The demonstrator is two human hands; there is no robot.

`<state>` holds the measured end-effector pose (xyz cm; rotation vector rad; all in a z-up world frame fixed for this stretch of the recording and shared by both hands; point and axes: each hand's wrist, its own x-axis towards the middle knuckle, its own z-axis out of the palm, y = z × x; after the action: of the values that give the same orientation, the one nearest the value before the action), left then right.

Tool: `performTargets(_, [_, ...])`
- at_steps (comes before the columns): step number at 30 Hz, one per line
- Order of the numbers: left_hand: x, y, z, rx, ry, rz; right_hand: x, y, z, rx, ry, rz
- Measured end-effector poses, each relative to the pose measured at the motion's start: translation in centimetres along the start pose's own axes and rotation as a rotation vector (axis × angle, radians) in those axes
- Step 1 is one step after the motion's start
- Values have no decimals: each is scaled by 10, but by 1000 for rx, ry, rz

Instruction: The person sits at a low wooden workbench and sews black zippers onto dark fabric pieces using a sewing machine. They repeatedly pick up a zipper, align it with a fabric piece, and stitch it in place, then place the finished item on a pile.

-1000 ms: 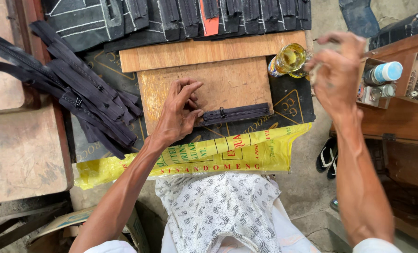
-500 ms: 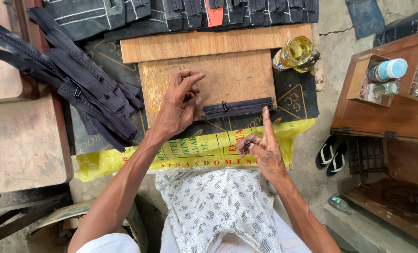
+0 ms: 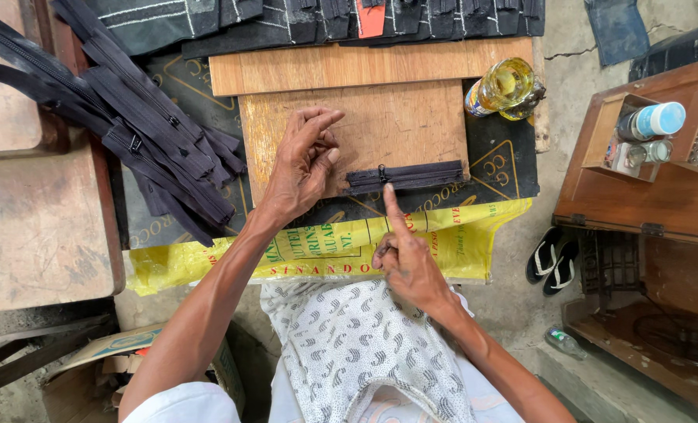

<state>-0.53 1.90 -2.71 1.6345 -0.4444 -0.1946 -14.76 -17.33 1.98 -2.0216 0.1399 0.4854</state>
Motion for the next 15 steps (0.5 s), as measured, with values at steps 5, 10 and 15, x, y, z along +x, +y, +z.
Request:
performTargets(5, [0, 1, -1, 19, -2, 8, 3, -12, 3, -343, 30, -44])
performTargets(10, [0, 2, -1, 19, -3, 6, 7, -11, 6, -571, 134, -242])
performTargets(15, [-1, 3, -1, 50, 0, 12, 4, -9, -2, -648, 166, -6])
